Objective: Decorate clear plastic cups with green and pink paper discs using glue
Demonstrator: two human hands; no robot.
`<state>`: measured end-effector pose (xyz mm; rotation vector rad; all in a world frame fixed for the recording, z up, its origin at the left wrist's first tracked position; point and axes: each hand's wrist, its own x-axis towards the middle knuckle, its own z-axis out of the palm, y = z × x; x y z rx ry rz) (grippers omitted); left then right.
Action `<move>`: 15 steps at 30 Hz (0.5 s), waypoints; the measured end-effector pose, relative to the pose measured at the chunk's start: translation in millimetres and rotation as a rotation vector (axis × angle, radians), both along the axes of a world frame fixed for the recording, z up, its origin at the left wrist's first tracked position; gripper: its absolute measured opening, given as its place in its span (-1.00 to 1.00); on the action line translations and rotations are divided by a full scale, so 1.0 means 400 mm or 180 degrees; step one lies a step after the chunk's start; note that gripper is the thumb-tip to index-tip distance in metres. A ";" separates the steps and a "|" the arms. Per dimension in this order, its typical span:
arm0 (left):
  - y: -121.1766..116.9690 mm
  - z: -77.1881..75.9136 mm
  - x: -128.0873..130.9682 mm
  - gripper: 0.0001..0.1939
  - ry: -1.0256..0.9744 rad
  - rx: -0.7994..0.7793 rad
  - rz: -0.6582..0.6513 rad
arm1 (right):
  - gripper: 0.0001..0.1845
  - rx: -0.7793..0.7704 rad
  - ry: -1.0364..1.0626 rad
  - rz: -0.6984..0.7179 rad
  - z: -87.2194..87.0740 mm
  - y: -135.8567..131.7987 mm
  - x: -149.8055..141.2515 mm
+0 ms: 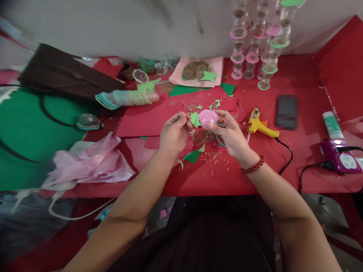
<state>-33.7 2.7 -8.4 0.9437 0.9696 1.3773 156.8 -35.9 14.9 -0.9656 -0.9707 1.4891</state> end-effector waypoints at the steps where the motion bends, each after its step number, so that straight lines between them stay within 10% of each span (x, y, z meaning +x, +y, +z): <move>1: 0.000 -0.003 0.001 -0.53 0.0011 -0.0020 -0.0041 | -0.42 -0.0002 -0.0004 0.0010 -0.002 0.000 0.001; 5: -0.001 -0.010 0.005 -0.38 0.0149 -0.0085 -0.0062 | -0.44 0.0021 -0.0029 0.0006 -0.009 0.001 0.004; 11: -0.008 0.006 0.005 -0.66 0.0131 0.0177 -0.0148 | -0.43 0.0066 0.0045 -0.0030 -0.007 0.001 -0.002; 15: -0.023 0.028 0.012 -0.39 -0.0008 0.0081 -0.0707 | -0.39 0.0039 -0.0021 -0.0051 -0.004 0.000 -0.007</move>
